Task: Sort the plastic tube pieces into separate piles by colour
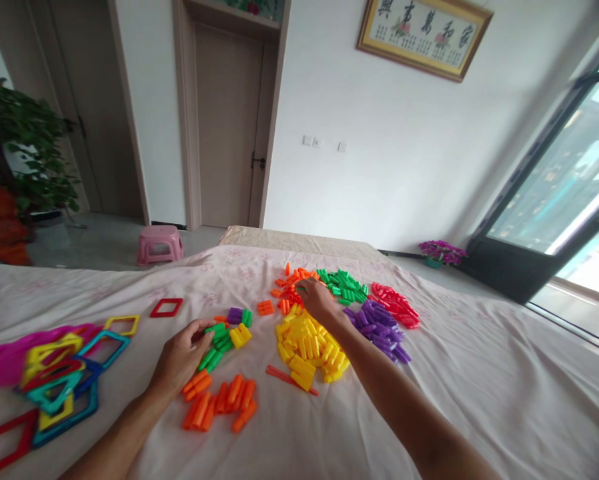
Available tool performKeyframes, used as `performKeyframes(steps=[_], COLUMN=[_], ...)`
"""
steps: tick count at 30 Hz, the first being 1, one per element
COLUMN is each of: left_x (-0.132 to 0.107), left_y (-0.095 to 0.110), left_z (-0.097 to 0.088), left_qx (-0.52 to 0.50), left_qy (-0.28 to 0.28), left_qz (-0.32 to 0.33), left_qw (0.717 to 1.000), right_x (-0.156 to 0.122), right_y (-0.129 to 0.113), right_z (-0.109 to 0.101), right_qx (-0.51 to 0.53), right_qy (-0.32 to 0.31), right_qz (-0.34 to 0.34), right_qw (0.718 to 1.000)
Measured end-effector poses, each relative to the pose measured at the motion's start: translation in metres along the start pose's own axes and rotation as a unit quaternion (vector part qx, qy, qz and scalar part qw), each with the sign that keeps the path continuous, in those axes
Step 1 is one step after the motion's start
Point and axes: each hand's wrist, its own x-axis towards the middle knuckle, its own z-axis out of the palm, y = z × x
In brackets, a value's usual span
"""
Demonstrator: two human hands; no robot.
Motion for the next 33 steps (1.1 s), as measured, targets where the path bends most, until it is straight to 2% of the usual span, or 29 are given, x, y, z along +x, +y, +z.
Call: performKeyframes(steps=[2, 5, 8, 11, 14, 16, 18, 21, 24, 27, 33], left_x=[0.001, 0.001, 0.0, 0.0, 0.0, 0.0, 0.0, 0.0, 0.0, 0.002, 0.003], left_y=[-0.001, 0.001, 0.003, 0.003, 0.003, 0.004, 0.005, 0.004, 0.002, 0.001, 0.003], left_z=[0.001, 0.0, 0.0, 0.0, 0.0, 0.0, 0.0, 0.0, 0.001, 0.002, 0.002], left_qx=[-0.006, -0.006, -0.008, -0.008, -0.005, -0.01, -0.023, -0.041, -0.044, -0.041, -0.053], left_qy=[-0.001, -0.007, -0.01, -0.008, -0.001, -0.002, -0.007, -0.008, 0.001, 0.009, 0.038], left_qz=[0.0, 0.001, 0.001, 0.002, 0.005, 0.001, -0.003, -0.006, -0.001, 0.009, 0.008], left_qw=[1.0, 1.0, 1.0, 1.0, 1.0, 1.0, 1.0, 0.999, 0.999, 0.999, 0.998], right_x=[0.005, 0.011, 0.013, 0.011, 0.003, -0.003, -0.009, -0.012, -0.01, -0.007, -0.012], right_y=[0.032, 0.072, 0.085, 0.061, 0.012, -0.024, -0.056, -0.089, -0.104, -0.106, -0.102], right_z=[-0.015, -0.035, -0.04, -0.028, -0.007, 0.007, 0.021, 0.041, 0.056, 0.064, 0.059], right_qx=[-0.015, -0.03, -0.033, -0.007, 0.047, 0.077, 0.087, 0.071, 0.045, 0.017, 0.054], right_qy=[0.044, 0.086, 0.103, 0.081, 0.02, -0.027, -0.068, -0.118, -0.144, -0.146, -0.11], right_qz=[0.074, 0.138, 0.16, 0.112, -0.01, -0.091, -0.128, -0.135, -0.133, -0.127, -0.088], right_qw=[0.996, 0.986, 0.981, 0.99, 0.999, 0.992, 0.986, 0.981, 0.98, 0.981, 0.989])
